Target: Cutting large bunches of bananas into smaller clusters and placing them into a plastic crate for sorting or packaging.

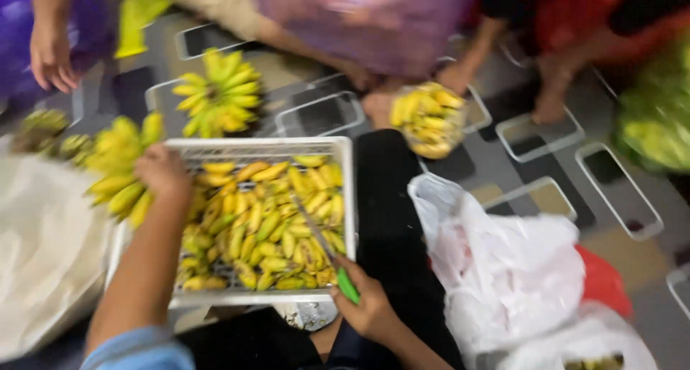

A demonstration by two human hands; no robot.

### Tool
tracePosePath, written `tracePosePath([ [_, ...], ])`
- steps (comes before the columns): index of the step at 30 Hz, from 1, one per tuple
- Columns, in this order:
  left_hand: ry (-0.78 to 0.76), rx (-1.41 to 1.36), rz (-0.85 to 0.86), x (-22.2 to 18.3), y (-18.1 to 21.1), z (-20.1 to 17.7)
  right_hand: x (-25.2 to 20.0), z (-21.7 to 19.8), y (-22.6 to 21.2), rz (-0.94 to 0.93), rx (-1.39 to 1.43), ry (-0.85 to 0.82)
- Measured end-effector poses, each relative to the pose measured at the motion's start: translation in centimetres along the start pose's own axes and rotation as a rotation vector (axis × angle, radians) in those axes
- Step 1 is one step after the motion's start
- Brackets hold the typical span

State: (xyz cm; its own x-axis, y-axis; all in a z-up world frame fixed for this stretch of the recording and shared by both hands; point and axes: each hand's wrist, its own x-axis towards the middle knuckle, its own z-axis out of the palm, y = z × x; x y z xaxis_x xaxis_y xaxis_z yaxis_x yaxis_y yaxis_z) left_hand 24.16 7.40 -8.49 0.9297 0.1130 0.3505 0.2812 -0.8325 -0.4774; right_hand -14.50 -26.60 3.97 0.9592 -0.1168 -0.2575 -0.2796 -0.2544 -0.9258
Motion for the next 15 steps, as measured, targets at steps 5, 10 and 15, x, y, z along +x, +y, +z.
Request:
tracePosePath([
  [5, -0.558, -0.020, 0.214, -0.6, -2.8, -9.4, -0.1, -1.0, -0.8, 0.091, 0.071, -0.165],
  [10, -0.610, 0.054, 0.404, 4.4, -6.9, -5.5, -0.9, -1.9, -1.9, 0.014, 0.195, -0.170],
  [15, -0.661, -0.790, 0.103, 5.1, -10.2, 3.4, -1.4, -1.9, -2.2, -0.061, 0.177, -0.087],
])
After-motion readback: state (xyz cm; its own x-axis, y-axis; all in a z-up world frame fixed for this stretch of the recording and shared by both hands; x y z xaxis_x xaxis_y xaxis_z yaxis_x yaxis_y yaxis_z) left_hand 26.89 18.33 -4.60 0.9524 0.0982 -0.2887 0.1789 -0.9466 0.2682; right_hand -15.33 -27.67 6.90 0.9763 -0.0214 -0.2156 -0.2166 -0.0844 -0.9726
